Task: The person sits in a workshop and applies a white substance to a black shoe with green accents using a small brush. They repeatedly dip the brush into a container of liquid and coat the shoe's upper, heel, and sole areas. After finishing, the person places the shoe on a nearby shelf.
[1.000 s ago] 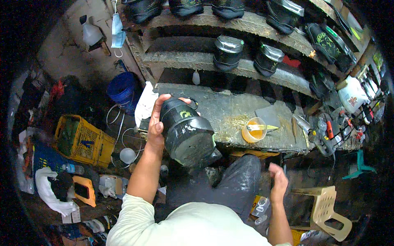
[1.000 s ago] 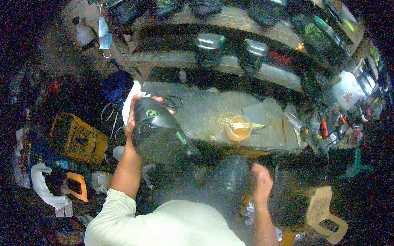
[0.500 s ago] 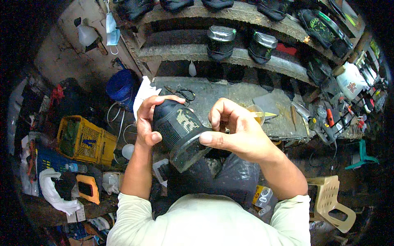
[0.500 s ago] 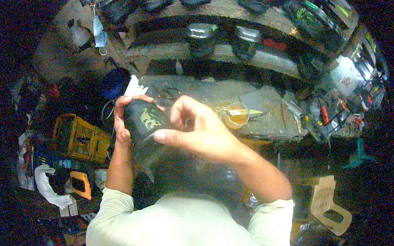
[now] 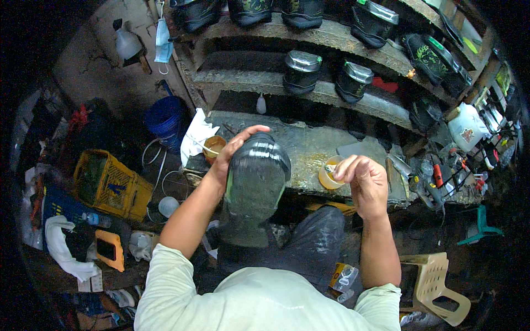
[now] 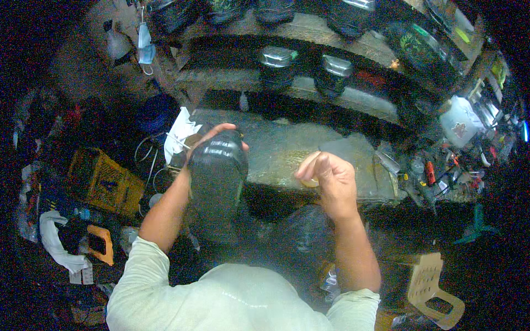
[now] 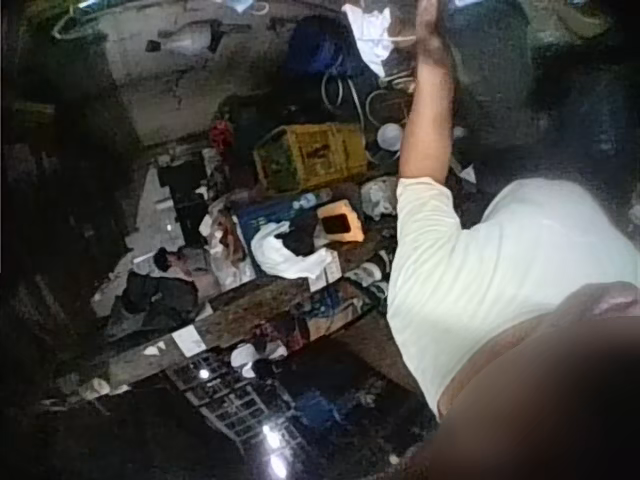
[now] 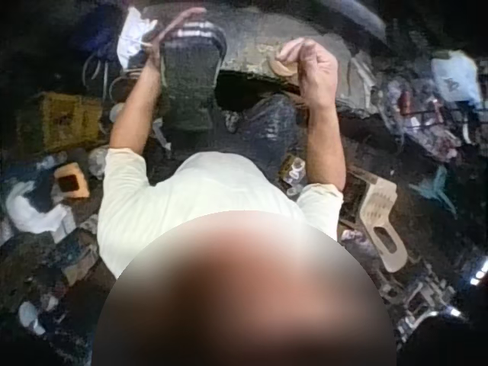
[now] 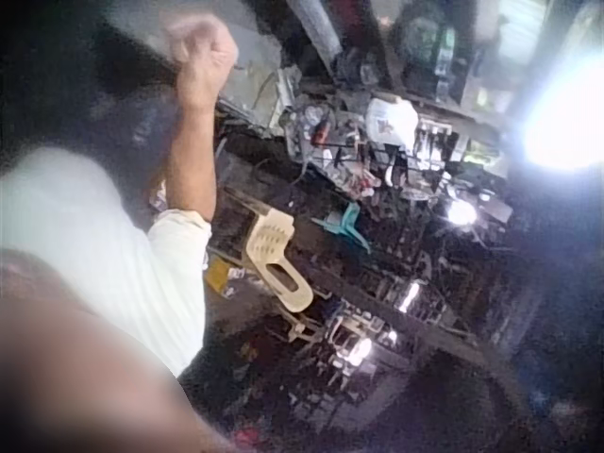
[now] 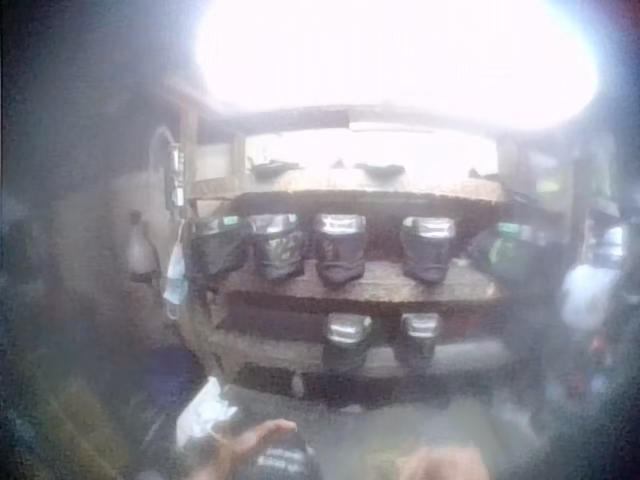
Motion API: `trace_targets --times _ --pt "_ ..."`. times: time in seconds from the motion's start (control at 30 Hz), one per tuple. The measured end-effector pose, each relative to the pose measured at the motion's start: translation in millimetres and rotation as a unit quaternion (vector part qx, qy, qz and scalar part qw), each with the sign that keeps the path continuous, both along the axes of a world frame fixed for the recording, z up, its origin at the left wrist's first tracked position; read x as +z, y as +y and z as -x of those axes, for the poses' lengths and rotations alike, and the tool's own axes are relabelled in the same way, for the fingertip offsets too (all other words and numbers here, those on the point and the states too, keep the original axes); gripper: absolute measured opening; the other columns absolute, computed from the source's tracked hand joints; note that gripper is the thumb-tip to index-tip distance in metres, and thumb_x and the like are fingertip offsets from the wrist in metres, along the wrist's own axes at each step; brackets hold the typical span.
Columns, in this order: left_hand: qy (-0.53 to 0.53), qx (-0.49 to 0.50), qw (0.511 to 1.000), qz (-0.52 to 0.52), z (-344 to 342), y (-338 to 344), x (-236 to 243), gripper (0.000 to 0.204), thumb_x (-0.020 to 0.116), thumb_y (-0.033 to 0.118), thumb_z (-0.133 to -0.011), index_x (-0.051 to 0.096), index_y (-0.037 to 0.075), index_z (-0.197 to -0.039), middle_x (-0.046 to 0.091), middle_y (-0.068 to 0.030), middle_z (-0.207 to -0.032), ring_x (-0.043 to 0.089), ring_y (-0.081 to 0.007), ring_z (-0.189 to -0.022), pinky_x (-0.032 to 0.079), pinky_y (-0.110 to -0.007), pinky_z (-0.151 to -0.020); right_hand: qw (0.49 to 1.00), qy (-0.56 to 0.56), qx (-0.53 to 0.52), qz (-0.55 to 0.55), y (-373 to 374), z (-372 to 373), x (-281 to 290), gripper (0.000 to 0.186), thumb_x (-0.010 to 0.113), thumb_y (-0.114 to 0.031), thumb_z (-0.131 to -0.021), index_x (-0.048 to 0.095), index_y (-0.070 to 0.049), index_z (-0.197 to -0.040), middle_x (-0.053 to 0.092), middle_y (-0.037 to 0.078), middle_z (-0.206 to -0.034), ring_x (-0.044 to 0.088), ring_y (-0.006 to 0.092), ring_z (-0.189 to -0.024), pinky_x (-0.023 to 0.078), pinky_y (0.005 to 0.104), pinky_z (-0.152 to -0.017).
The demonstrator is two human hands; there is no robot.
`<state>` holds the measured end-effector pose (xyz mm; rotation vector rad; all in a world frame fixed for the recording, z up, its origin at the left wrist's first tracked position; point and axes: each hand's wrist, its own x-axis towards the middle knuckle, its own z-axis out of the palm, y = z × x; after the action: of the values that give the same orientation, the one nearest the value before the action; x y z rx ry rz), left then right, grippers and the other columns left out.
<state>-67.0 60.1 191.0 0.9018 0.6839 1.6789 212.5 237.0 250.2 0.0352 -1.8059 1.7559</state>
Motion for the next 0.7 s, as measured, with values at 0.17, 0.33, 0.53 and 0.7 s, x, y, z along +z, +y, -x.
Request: trace_targets --times 0.17,0.33,0.53,0.7 --pt "-0.165 -0.153 0.971 0.082 -31 16 -10 0.083 0.069 0.048 -0.091 0.034 0.008 -0.155 0.061 -0.029 -0.131 0.07 -0.0446 -0.097 0.062 -0.052 -0.078 0.995 -0.1 0.012 -0.006 24 10 -2 0.089 0.08 -0.038 -0.087 0.032 -0.009 -0.156 0.049 0.014 -0.15 0.052 0.0257 -0.131 0.041 0.0409 -0.111" --pt "-0.162 -0.217 0.944 0.19 -65 32 -15 0.075 0.064 0.046 -0.095 0.036 0.008 -0.154 0.062 -0.0282 -0.131 0.071 -0.046 -0.097 0.063 -0.052 -0.076 0.969 -0.134 0.151 -0.142 30 39 -7 0.16 0.099 -0.056 -0.045 0.004 -0.011 -0.166 0.028 0.017 -0.167 0.025 0.0287 -0.154 0.019 0.0455 -0.125" --pt "-0.181 -0.289 0.909 0.24 -89 46 -24 0.063 0.058 0.042 -0.1 0.042 0.006 -0.149 0.063 -0.0271 -0.129 0.07 -0.0435 -0.102 0.063 -0.051 -0.079 0.959 -0.125 0.243 -0.069 31 14 -62 0.113 0.102 -0.021 -0.053 0.045 -0.003 -0.149 0.058 0.01 -0.144 0.051 0.0235 -0.134 0.04 0.0425 -0.114" --pt "-0.202 -0.289 0.894 0.276 -100 44 -37 0.054 0.053 0.039 -0.104 0.047 0.004 -0.144 0.064 -0.0262 -0.128 0.07 -0.0414 -0.107 0.063 -0.05 -0.081 0.954 0.052 0.029 0.295 10 -64 -120 0.1 0.098 -0.018 -0.058 0.05 -0.001 -0.145 0.058 0.014 -0.142 0.055 0.0316 -0.132 0.045 0.0481 -0.11"
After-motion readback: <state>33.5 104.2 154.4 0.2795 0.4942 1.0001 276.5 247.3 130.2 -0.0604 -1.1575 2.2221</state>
